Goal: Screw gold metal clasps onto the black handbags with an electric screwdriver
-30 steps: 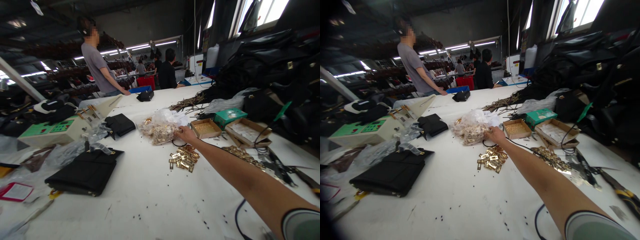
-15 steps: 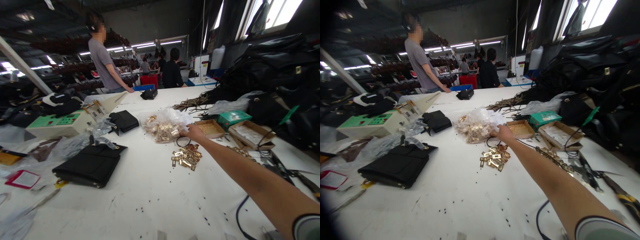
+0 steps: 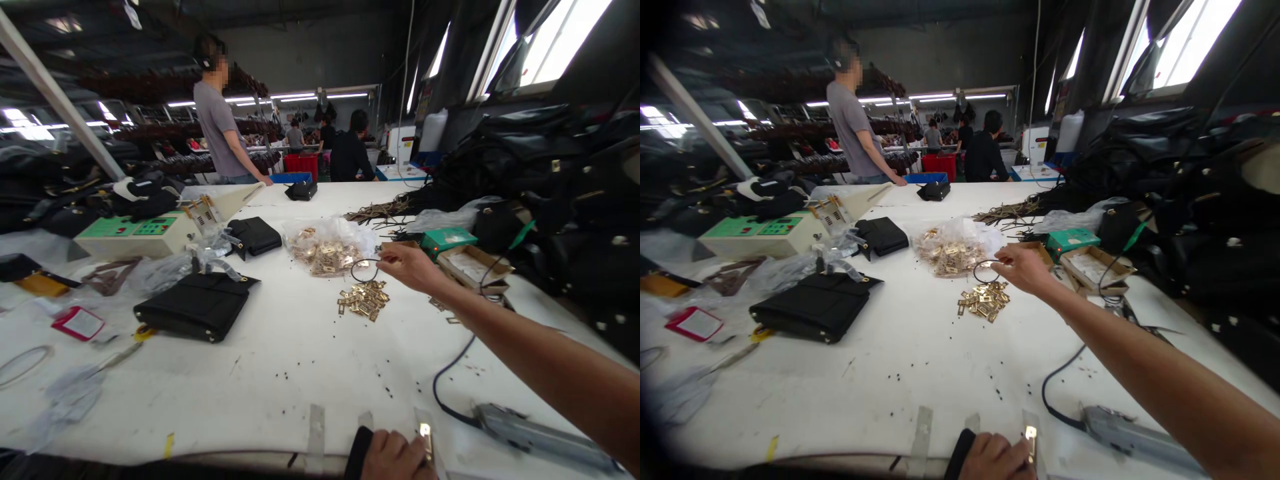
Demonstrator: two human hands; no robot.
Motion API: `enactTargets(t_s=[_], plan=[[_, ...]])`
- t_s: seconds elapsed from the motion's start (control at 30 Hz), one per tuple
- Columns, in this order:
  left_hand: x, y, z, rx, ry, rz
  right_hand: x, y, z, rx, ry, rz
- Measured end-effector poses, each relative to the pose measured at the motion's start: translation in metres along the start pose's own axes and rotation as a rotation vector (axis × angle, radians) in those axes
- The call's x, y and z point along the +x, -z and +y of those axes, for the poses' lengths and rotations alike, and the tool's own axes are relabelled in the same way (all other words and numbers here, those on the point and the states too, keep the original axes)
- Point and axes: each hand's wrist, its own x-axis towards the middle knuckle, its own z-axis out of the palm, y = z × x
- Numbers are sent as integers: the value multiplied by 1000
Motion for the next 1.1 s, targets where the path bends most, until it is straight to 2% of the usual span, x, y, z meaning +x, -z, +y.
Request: enactTargets(t_s=[0.07,0.13,0.23,0.3,0.37,0.47,0.57,0.67,0.7,0.77,0.83,0.9,1.0,1.1], plan=[[-3,13,10,11,-65,7,-48,20,-20,104,16,-48],[-9,32,22,-27,28,31,-105,38,-37,174,-12,-60],[-13,50,33,-16,42,-34,-201,50,-50,252,-154,-47],[-12,50,34,-2,26,-40,-268,43,-49,297,-295,-42],[-12,45,34,15,8,-22,-330,26,-41,306,-412,-1],[-13,36,33,45,0,35,-396,-6,-25,335,-515,47],[-14,32,36,76,26,74,-424,-29,-13,397,-569,136],[-13,34,44,132,128,72,-428,-37,-6,486,-715,218],[-12,36,48,160,175,78,-429,-37,-5,553,-758,194],[-12,39,54,220,247,105,-431,-35,-7,732,-783,58],[-12,43,57,257,262,132,-439,-29,-14,923,-696,-97],[-14,47,56,247,276,135,-449,-23,-22,1062,-544,-180],[-13,51,45,104,399,125,-456,-20,-26,1034,-385,-216],[-5,57,29,-48,416,171,-434,-22,-16,900,-405,-145]])
